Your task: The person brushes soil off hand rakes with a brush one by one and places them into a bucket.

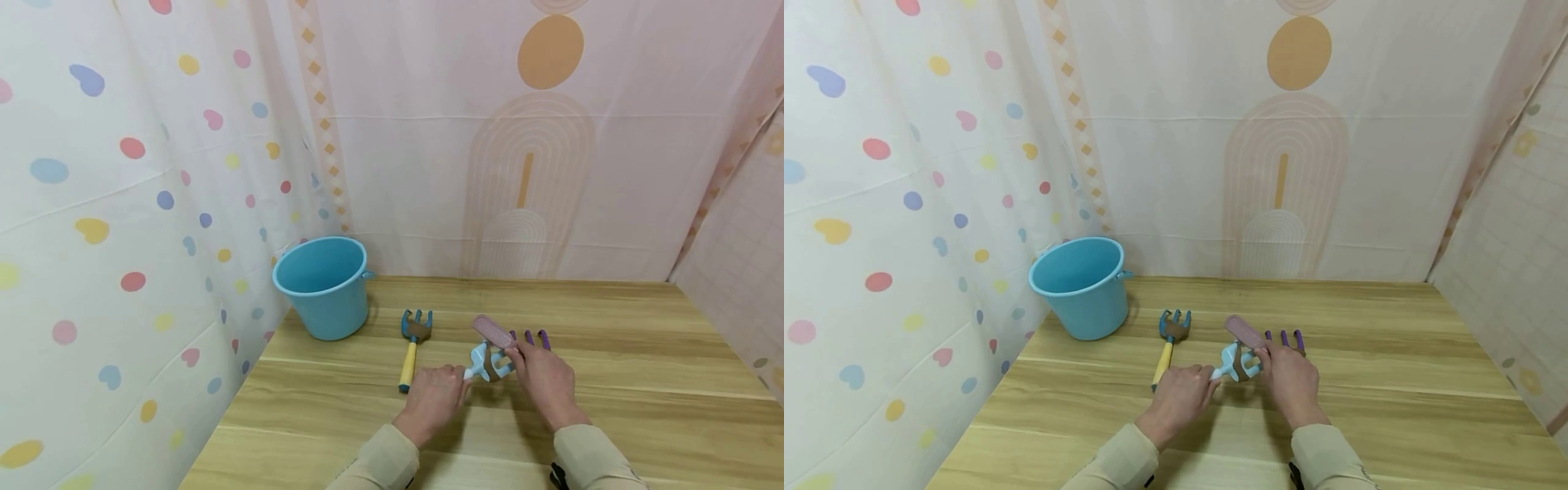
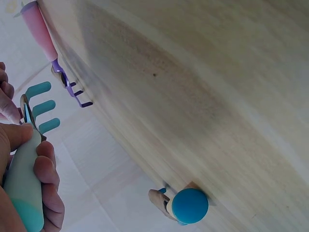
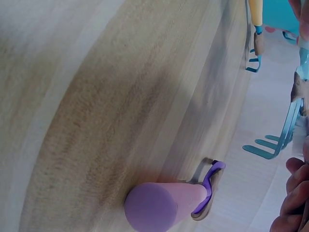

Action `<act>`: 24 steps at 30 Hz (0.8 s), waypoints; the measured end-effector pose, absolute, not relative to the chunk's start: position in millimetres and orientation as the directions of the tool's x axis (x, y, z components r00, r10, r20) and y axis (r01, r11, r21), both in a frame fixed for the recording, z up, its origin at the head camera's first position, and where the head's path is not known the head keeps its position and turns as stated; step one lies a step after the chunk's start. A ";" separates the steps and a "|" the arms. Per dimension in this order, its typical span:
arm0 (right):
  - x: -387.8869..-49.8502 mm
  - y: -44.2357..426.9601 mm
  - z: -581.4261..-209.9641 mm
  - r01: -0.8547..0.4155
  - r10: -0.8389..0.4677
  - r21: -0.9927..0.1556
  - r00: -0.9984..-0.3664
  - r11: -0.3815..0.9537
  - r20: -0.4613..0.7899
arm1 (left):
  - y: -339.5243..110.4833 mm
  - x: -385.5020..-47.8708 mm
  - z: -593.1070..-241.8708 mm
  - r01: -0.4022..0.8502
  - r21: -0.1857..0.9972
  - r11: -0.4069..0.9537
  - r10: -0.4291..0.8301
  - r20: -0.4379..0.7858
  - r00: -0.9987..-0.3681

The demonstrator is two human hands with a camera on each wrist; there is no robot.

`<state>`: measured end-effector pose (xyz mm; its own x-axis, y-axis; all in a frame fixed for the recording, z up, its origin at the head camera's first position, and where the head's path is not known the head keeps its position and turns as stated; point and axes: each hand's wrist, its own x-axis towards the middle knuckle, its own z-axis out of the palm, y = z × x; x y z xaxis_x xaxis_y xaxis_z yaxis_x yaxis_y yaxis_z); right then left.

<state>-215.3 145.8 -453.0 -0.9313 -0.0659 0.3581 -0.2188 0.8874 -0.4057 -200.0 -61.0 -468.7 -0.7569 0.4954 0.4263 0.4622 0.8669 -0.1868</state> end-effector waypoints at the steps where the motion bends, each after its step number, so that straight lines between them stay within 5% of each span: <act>1: -215.6 146.1 -452.7 -0.216 -0.062 -0.413 -0.933 0.885 0.353 | -61.0 -199.5 -468.6 0.461 -0.182 0.868 0.493 0.422 -0.761; 15: -212.4 153.3 -444.9 -0.156 0.010 -0.488 -0.947 0.859 0.321 | -63.4 -200.7 -467.2 0.427 -0.061 0.902 0.420 0.352 -0.837; 24: -206.8 152.2 -449.5 -0.322 -0.156 -0.402 -0.907 0.857 0.392 | -67.3 -202.7 -466.4 0.414 -0.039 0.910 0.396 0.384 -0.834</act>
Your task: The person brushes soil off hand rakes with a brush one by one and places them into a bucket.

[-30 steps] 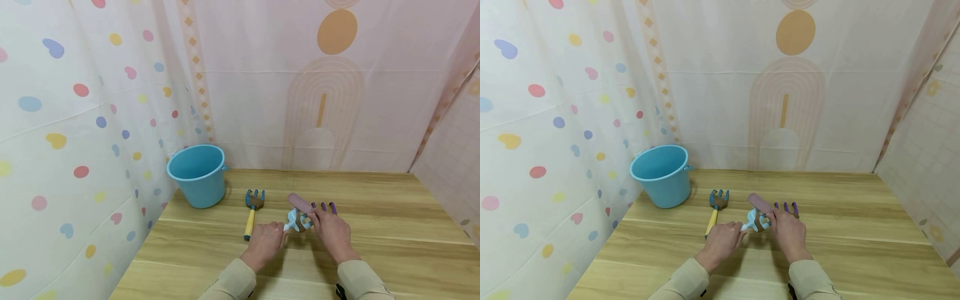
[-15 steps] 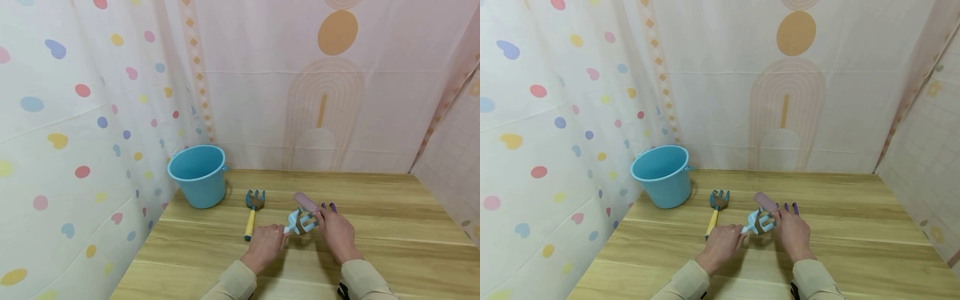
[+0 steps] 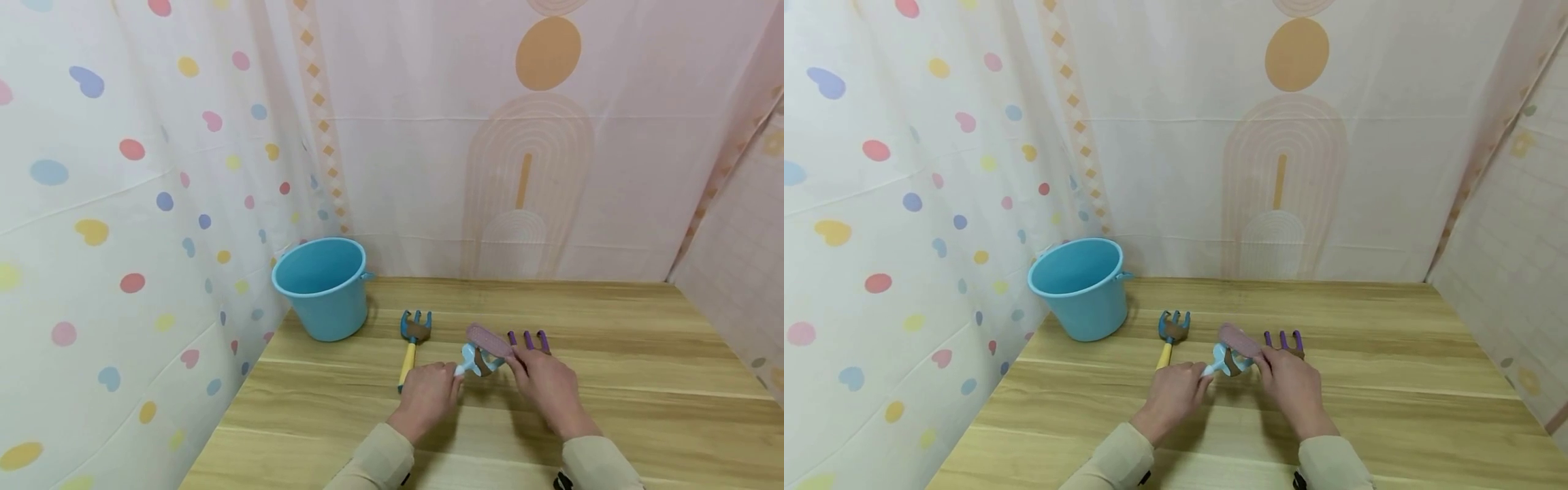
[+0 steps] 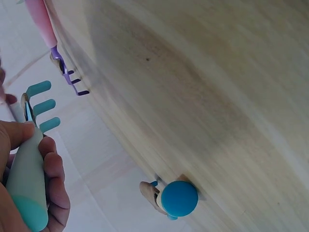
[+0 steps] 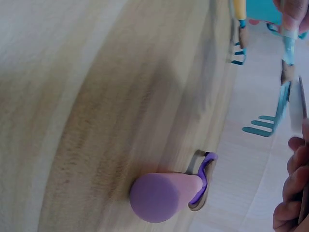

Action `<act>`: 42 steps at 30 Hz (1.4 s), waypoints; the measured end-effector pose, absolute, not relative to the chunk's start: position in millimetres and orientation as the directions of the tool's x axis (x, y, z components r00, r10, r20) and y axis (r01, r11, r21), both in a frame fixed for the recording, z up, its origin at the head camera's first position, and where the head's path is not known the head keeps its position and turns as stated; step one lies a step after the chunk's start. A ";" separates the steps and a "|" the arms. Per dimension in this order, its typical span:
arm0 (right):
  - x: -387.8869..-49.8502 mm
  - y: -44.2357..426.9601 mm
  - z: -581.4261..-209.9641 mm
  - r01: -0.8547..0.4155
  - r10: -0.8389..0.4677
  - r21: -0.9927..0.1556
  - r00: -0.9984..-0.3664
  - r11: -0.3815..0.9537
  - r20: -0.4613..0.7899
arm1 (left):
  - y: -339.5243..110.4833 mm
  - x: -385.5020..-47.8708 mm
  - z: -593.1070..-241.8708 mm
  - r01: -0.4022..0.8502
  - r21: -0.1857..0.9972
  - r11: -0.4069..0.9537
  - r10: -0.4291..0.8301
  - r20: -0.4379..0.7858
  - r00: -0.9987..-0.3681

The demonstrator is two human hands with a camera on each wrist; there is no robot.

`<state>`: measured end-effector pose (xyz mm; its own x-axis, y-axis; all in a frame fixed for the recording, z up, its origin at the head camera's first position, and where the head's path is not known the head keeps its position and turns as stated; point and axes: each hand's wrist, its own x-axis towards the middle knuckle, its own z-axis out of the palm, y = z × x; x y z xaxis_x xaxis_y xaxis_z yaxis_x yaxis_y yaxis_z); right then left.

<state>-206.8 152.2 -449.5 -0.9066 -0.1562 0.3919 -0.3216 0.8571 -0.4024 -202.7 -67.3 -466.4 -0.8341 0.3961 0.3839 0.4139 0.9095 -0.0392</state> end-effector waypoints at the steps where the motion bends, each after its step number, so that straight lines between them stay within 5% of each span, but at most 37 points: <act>1: -206.7 151.9 -450.1 -0.319 -0.155 -0.398 -0.907 0.860 0.392 | -67.2 -202.4 -465.8 0.416 -0.035 0.909 0.396 0.388 -0.832; 42: -209.1 149.4 -447.1 -0.176 -0.009 -0.463 -0.940 0.869 0.340 | -65.5 -194.8 -464.7 0.439 -0.096 0.894 0.436 0.419 -0.796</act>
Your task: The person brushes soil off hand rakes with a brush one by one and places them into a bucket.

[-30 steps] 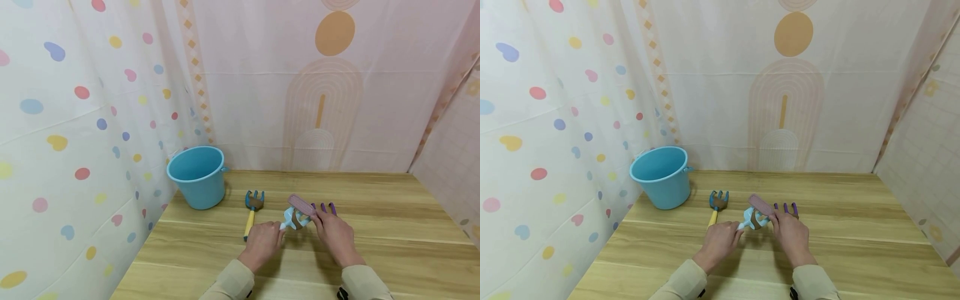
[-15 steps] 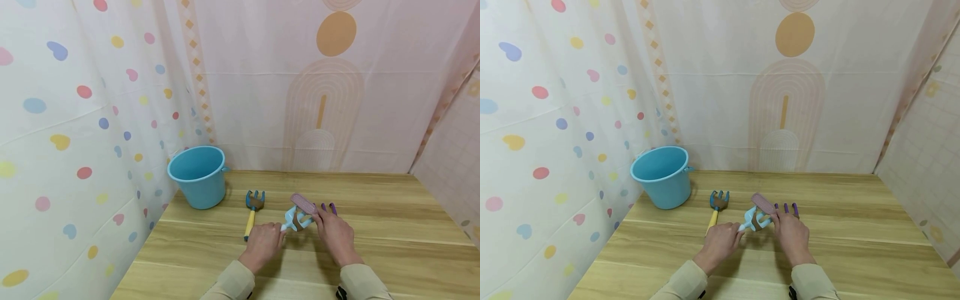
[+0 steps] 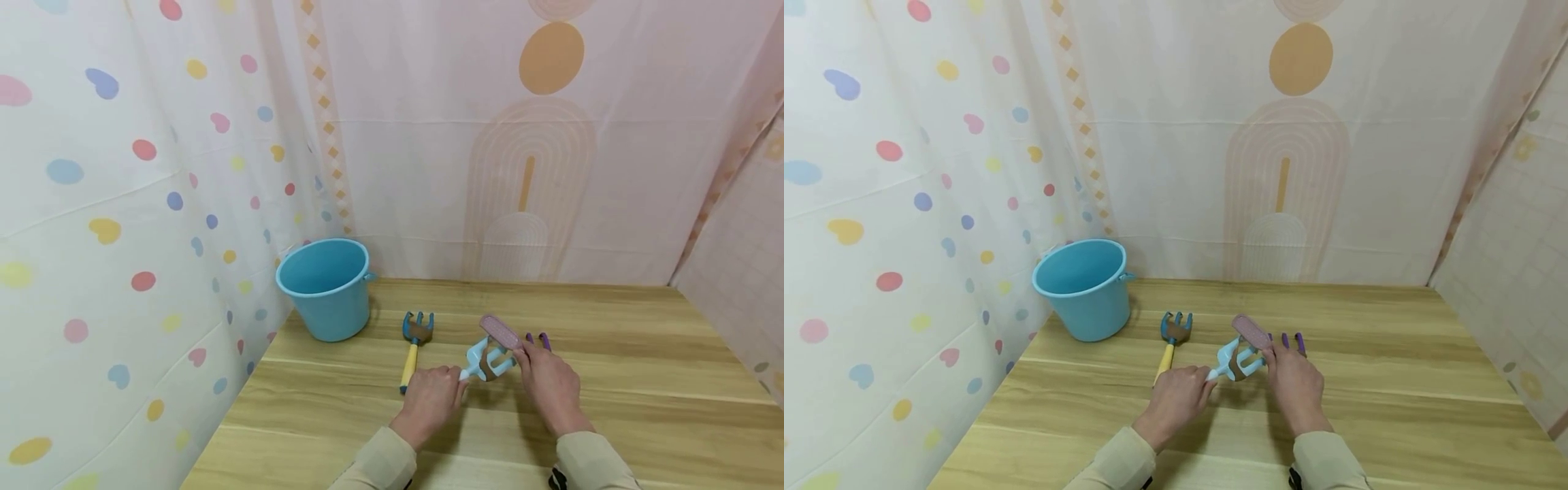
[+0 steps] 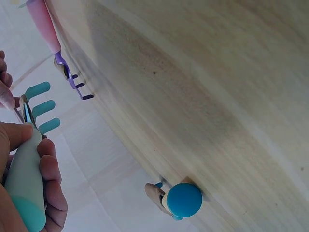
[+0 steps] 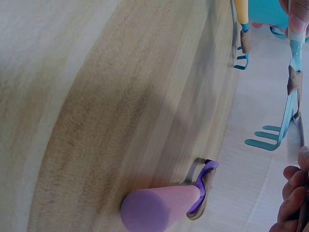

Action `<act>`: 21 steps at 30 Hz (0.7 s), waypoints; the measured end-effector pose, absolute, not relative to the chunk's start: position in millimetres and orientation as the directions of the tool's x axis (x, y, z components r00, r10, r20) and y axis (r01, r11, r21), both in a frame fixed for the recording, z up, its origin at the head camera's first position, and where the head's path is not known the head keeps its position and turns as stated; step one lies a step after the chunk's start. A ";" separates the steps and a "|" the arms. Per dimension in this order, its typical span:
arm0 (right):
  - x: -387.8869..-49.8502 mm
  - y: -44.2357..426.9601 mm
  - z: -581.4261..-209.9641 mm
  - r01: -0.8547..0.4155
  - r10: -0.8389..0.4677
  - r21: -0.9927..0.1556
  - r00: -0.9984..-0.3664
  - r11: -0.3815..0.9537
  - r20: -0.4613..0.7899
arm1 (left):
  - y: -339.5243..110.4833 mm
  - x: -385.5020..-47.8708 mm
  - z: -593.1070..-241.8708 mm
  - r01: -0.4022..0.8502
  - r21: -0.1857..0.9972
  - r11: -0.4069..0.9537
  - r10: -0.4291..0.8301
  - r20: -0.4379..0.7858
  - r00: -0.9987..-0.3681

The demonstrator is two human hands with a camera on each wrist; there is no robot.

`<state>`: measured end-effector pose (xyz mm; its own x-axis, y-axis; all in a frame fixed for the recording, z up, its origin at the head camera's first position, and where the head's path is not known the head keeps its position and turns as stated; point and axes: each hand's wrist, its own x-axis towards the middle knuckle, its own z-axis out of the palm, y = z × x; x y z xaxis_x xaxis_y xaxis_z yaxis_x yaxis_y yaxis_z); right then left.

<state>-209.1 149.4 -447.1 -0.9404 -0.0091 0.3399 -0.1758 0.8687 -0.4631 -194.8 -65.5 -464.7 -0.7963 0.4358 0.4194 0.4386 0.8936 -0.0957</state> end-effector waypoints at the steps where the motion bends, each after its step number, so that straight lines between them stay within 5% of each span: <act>1: -209.2 149.2 -446.9 -0.178 -0.006 -0.463 -0.937 0.868 0.349 | -65.7 -194.4 -464.5 0.440 -0.095 0.893 0.437 0.418 -0.796; 21: -210.4 155.6 -438.8 -0.130 0.023 -0.457 -0.949 0.880 0.314 | -67.0 -191.2 -463.8 0.449 -0.063 0.891 0.433 0.413 -0.801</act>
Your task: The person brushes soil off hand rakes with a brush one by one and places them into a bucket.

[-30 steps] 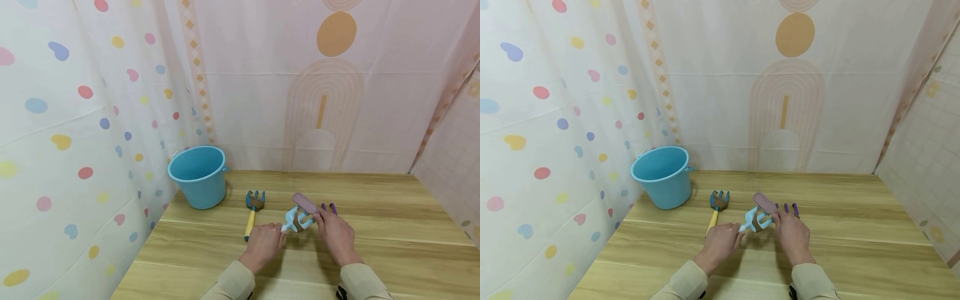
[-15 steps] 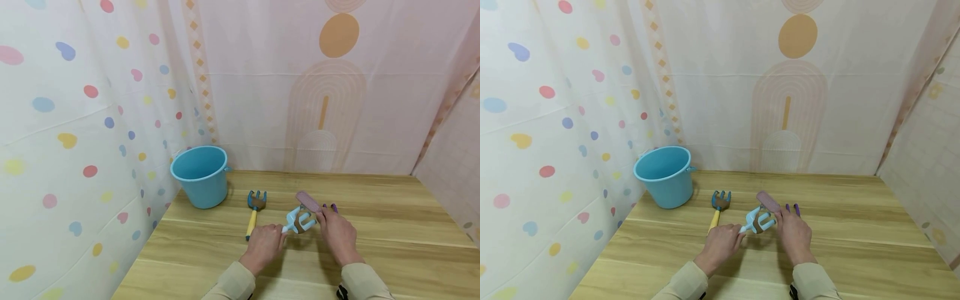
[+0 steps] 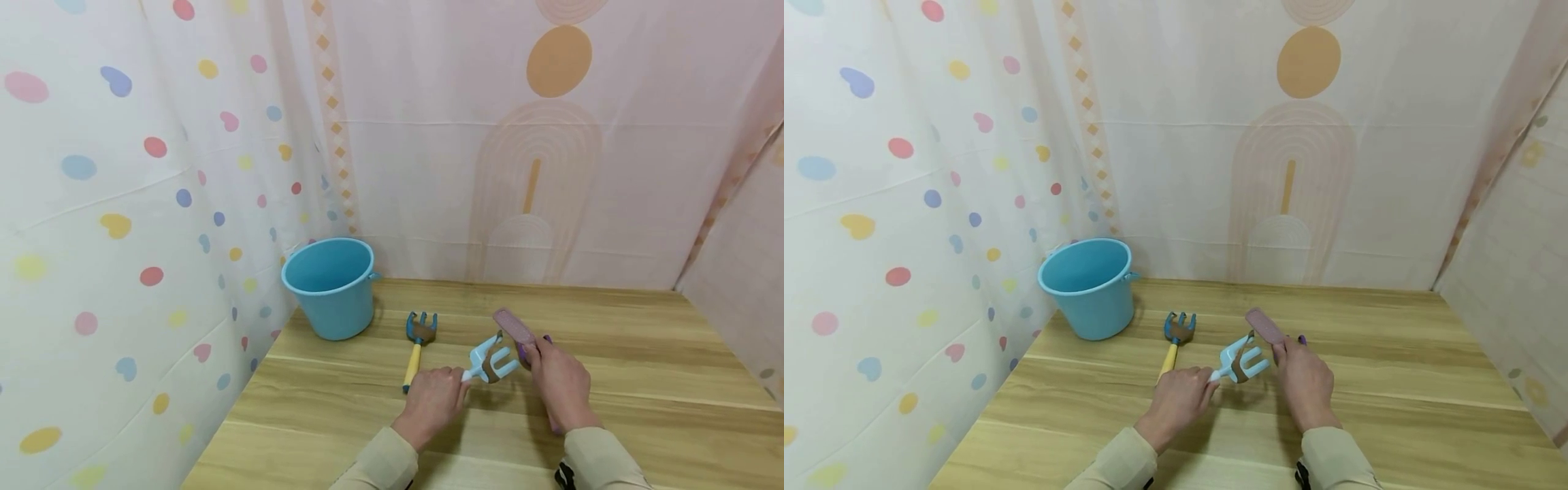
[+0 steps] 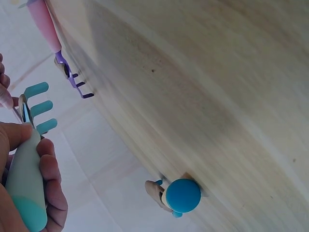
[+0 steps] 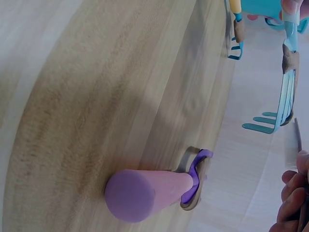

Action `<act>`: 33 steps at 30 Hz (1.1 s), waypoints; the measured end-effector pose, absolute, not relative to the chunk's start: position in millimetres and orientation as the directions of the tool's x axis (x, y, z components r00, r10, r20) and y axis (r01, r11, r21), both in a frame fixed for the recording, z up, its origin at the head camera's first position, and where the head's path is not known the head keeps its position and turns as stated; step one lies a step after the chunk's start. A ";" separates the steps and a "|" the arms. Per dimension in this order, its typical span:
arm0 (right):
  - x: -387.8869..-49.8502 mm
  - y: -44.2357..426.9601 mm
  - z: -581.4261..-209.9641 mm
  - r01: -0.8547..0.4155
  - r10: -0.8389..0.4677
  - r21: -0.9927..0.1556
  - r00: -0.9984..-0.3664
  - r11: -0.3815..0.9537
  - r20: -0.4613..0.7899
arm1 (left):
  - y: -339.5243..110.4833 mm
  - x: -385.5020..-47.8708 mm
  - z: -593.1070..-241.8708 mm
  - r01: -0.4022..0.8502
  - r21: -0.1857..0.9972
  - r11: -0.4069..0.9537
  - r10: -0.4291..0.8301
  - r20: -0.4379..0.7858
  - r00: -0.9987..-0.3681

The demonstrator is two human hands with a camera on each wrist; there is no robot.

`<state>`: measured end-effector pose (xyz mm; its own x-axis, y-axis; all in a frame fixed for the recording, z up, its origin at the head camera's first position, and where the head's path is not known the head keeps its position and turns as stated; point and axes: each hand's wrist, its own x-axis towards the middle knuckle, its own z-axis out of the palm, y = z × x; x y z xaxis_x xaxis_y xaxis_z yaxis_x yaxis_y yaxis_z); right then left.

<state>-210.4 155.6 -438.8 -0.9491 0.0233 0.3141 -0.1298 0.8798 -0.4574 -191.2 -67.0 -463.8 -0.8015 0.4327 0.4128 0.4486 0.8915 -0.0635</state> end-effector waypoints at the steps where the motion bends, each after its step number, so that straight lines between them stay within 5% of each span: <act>1: -210.4 156.0 -438.7 -0.132 0.023 -0.458 -0.948 0.879 0.318 | -67.0 -191.7 -463.8 0.446 -0.065 0.893 0.431 0.413 -0.803; 15: -199.8 166.1 -442.9 -0.212 -0.018 -0.488 -0.928 0.847 0.371 | -69.9 -196.9 -462.2 0.410 0.068 0.909 0.353 0.395 -0.848; 33: -208.3 162.1 -443.6 -0.142 -0.018 -0.443 -0.962 0.885 0.271 | -67.5 -194.9 -462.5 0.417 -0.063 0.907 0.402 0.429 -0.809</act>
<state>-208.3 162.1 -443.6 -0.9623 -0.0182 0.2713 -0.1416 0.8853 -0.4429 -194.9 -67.5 -462.5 -0.8091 0.4018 0.4288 0.4171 0.9067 -0.0627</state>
